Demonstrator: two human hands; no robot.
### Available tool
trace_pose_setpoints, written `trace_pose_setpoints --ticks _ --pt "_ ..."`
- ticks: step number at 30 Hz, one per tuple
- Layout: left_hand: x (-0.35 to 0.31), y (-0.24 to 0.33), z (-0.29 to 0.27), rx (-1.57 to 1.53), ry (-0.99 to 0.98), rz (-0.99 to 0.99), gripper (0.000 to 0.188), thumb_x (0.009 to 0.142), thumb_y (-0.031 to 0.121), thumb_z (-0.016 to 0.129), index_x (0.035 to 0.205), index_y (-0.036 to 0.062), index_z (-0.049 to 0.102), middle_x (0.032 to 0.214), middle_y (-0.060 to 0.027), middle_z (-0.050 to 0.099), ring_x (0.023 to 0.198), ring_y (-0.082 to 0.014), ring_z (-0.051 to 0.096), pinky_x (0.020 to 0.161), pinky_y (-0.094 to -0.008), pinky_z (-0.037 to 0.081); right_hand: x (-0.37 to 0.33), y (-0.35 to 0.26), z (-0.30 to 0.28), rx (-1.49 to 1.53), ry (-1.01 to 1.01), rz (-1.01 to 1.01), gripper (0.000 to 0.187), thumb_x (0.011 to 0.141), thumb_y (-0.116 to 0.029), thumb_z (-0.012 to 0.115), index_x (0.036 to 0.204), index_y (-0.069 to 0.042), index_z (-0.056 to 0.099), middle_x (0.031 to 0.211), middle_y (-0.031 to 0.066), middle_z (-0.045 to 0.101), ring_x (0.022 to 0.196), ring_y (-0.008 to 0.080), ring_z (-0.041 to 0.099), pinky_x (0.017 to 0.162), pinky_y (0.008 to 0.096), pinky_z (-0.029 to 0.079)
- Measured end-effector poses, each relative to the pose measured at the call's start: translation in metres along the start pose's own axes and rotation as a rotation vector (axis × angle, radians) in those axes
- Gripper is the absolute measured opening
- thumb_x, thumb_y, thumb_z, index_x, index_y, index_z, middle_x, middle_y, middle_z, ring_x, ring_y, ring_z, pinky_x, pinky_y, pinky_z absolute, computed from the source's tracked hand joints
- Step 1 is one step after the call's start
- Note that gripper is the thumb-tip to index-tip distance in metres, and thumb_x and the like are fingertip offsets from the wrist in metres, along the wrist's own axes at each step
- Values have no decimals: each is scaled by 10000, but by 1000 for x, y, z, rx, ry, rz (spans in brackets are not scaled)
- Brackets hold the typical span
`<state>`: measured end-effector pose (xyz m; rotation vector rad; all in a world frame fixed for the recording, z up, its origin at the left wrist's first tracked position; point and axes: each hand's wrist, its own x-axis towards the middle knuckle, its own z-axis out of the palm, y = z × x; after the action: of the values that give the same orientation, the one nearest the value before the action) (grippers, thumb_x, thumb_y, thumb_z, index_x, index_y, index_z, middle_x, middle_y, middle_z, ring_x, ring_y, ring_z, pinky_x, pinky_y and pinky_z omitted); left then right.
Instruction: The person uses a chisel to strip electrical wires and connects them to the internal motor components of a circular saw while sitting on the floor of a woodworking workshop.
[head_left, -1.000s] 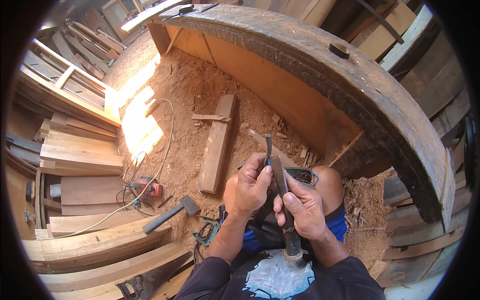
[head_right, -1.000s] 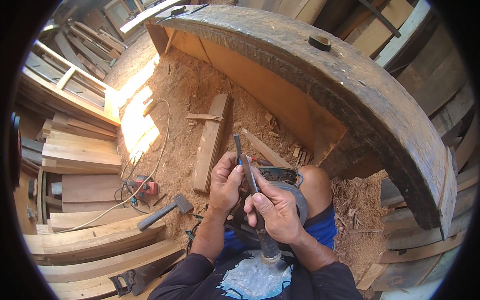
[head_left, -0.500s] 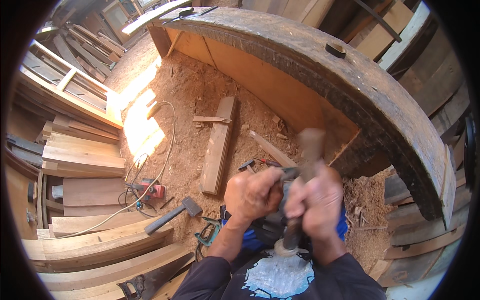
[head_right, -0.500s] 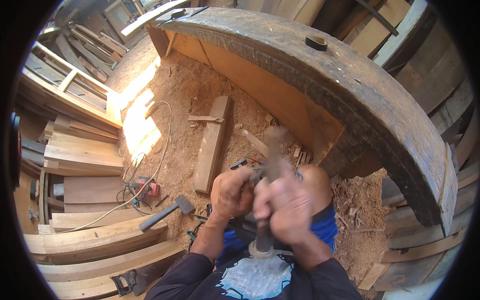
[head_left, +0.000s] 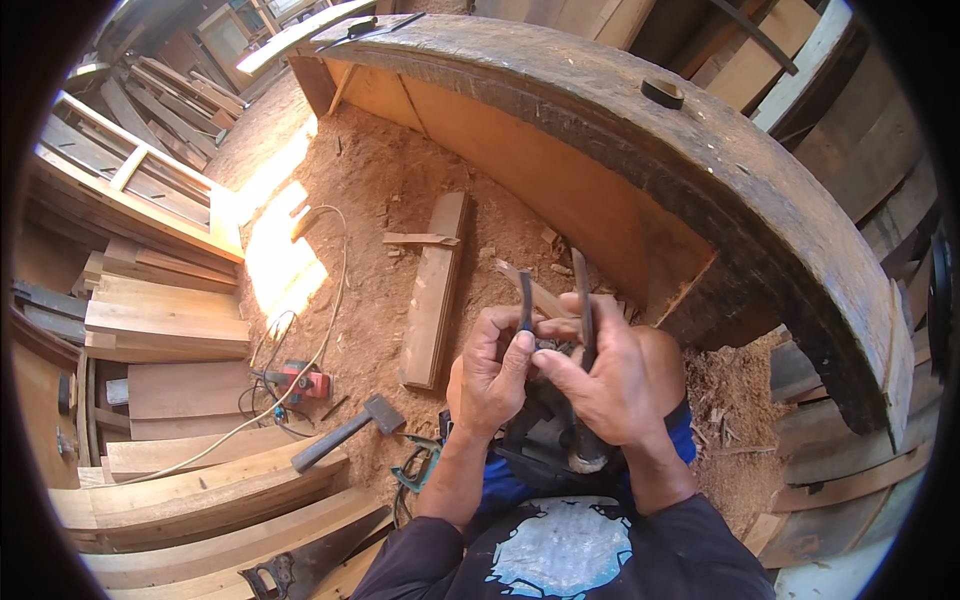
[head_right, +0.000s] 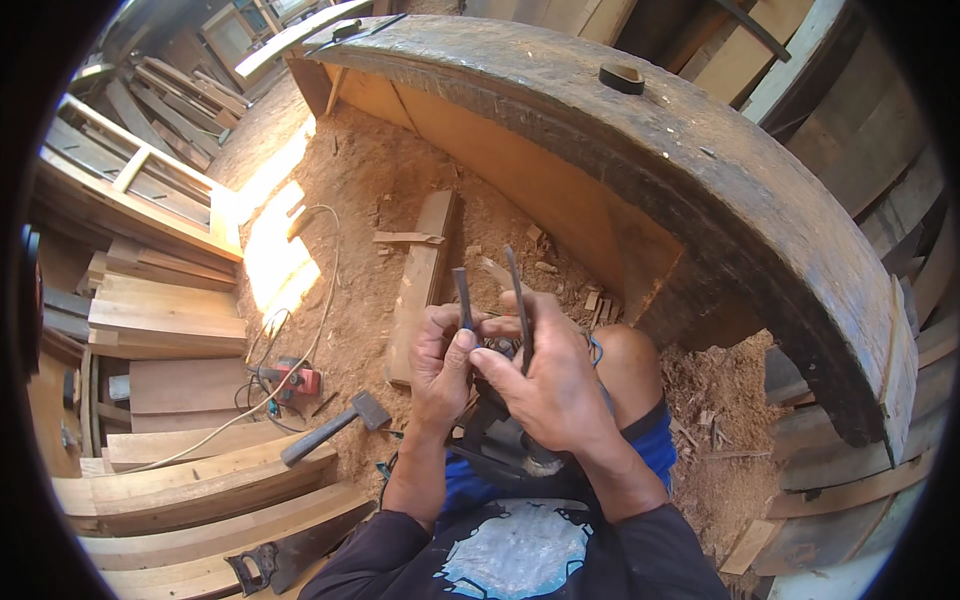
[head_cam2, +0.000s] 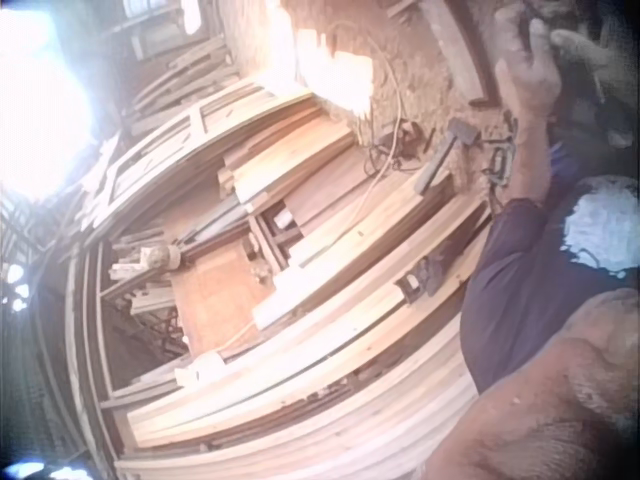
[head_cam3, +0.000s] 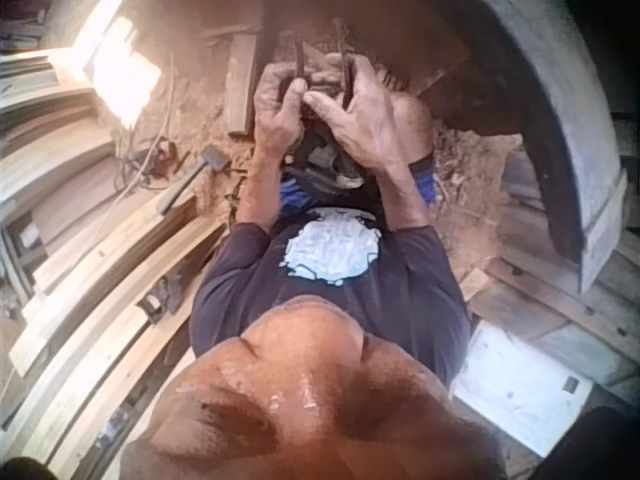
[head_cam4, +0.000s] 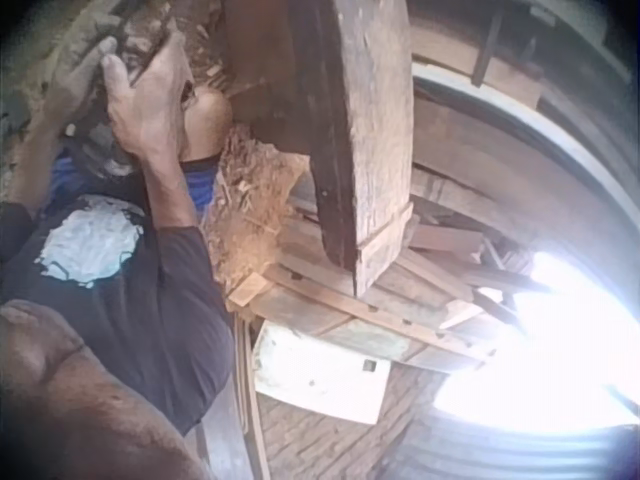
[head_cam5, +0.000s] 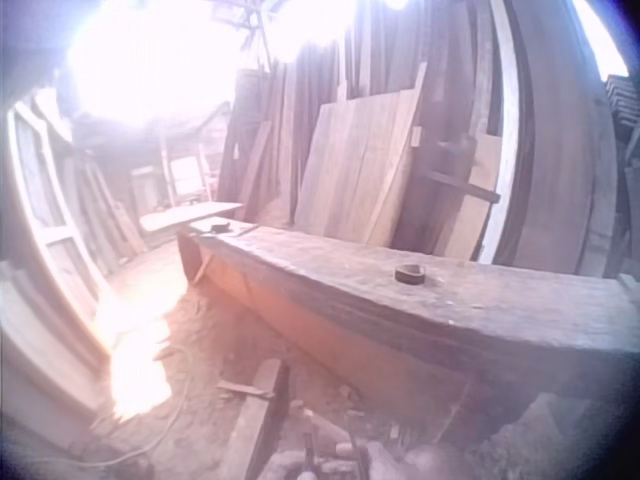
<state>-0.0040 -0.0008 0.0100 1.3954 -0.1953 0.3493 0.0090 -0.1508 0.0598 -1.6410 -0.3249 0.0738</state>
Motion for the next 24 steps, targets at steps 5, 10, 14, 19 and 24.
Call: trace_pose_setpoints --ticks 5,10,14,19,24 --pt "-1 -11 -2 -99 55 -22 118 1032 114 535 1103 31 578 908 -5 625 720 -27 511 626 -193 436 10 8 3 -99 -72 8 390 879 -205 756 1105 57 576 924 184 702 854 253 689 785 374 528" --pt "0 -6 -20 -169 21 -202 98 1022 76 543 1026 13 618 832 28 566 748 -39 521 637 -224 449 11 4 -6 10 -240 106 224 914 -166 712 961 40 637 820 59 639 775 129 588 707 317 483" --pt "11 -10 -25 349 39 110 64 970 50 598 946 11 644 808 -53 606 720 -160 568 641 -287 454 10 5 -12 117 -276 134 180 924 -143 694 955 27 642 789 -2 596 771 71 539 680 282 457" --pt "24 -24 -29 690 69 416 18 886 7 649 904 10 651 817 -147 620 731 -316 587 654 -371 469 13 21 -16 307 -327 308 132 923 -158 698 907 -36 652 682 -52 542 589 19 497 515 209 391" --pt "29 -35 -29 706 42 449 34 883 2 644 917 3 643 824 -139 621 754 -321 601 663 -404 477 11 32 -17 328 -292 281 140 926 -175 695 901 -45 649 646 -63 524 522 24 486 469 206 379"
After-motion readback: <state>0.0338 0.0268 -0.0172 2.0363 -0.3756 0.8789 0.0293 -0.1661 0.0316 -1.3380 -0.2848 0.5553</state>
